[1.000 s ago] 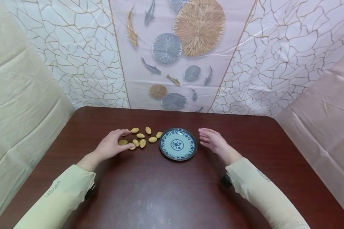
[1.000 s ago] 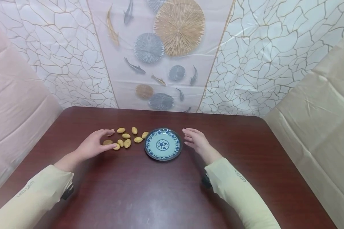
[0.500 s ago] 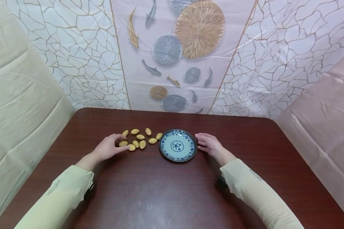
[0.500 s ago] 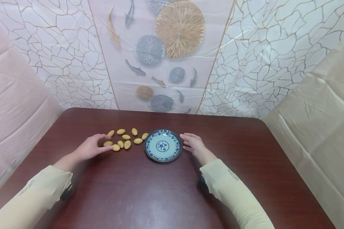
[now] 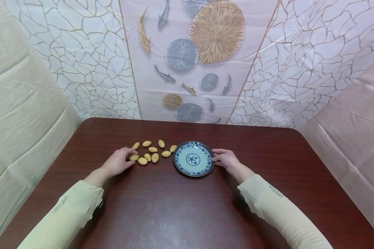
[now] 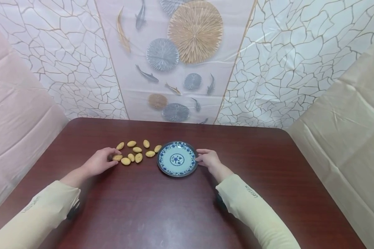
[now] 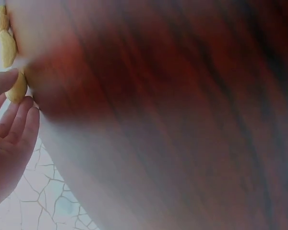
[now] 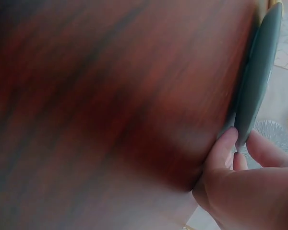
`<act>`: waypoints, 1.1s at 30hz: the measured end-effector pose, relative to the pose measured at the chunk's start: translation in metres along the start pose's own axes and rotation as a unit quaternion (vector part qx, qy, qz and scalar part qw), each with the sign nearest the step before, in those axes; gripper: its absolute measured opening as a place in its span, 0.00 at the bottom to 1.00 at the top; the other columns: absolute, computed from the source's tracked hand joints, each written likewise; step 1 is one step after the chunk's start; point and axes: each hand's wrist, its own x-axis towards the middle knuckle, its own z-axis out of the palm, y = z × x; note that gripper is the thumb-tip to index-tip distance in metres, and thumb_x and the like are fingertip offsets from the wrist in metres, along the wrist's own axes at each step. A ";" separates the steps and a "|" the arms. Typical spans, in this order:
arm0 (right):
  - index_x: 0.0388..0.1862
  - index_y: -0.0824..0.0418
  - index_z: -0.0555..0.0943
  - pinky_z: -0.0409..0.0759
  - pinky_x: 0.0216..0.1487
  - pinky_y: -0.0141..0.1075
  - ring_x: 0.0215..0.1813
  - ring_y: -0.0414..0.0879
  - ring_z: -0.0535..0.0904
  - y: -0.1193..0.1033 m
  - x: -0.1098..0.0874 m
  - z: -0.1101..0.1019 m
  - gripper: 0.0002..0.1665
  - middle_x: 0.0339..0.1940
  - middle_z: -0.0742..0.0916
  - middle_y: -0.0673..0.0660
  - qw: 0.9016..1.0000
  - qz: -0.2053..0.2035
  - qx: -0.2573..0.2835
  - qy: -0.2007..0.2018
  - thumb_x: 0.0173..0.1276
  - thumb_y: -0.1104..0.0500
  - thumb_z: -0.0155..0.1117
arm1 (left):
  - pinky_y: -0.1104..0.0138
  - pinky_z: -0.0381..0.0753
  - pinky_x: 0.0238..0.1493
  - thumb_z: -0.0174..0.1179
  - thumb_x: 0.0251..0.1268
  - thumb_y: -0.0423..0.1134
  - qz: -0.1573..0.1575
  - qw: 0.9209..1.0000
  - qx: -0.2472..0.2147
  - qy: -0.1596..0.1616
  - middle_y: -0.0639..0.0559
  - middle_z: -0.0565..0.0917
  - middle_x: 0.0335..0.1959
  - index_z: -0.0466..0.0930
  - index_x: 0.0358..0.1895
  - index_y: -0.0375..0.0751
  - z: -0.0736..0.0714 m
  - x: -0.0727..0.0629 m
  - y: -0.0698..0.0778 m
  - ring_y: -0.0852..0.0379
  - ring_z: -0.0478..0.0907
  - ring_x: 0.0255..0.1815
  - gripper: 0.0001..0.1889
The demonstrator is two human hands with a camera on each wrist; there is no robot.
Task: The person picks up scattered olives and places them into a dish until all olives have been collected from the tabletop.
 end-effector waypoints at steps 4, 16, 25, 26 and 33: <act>0.65 0.71 0.67 0.81 0.39 0.29 0.42 0.41 0.77 -0.001 -0.001 0.001 0.31 0.62 0.73 0.69 1.000 -0.001 -0.001 0.006 0.61 0.77 0.54 | 0.58 0.76 0.39 0.61 0.57 0.29 -0.008 1.000 0.005 -0.005 0.42 0.81 0.39 0.79 0.45 0.33 -0.001 0.003 -0.001 0.52 0.75 0.36 0.12; 0.67 0.67 0.66 0.82 0.46 0.32 0.54 0.47 0.74 -0.003 -0.003 -0.005 0.31 0.66 0.72 0.67 1.000 0.012 -0.013 0.012 0.64 0.74 0.54 | 0.58 0.77 0.40 0.61 0.57 0.30 -0.016 1.000 0.000 0.003 0.41 0.82 0.40 0.80 0.44 0.33 -0.002 0.007 0.005 0.52 0.77 0.36 0.11; 0.67 0.66 0.67 0.81 0.50 0.35 0.55 0.48 0.74 -0.002 0.000 -0.003 0.30 0.66 0.72 0.67 1.000 0.017 -0.015 0.010 0.64 0.74 0.53 | 0.60 0.77 0.39 0.61 0.57 0.30 -0.028 0.999 -0.024 0.013 0.42 0.83 0.38 0.81 0.44 0.32 0.001 0.004 0.001 0.51 0.78 0.36 0.11; 0.67 0.66 0.67 0.81 0.50 0.35 0.54 0.47 0.74 -0.001 0.001 -0.002 0.30 0.66 0.72 0.67 1.000 0.016 -0.014 0.009 0.64 0.74 0.54 | 0.60 0.78 0.39 0.62 0.56 0.30 -0.031 0.999 -0.031 0.014 0.42 0.84 0.37 0.80 0.44 0.32 0.001 0.004 0.000 0.51 0.79 0.36 0.12; 0.66 0.67 0.67 0.82 0.47 0.34 0.51 0.45 0.75 -0.001 0.000 0.000 0.30 0.64 0.73 0.67 1.000 0.015 -0.016 0.005 0.64 0.74 0.54 | 0.61 0.80 0.39 0.64 0.55 0.31 -0.054 0.996 -0.065 0.021 0.41 0.84 0.38 0.80 0.43 0.32 0.000 0.003 -0.007 0.50 0.80 0.37 0.12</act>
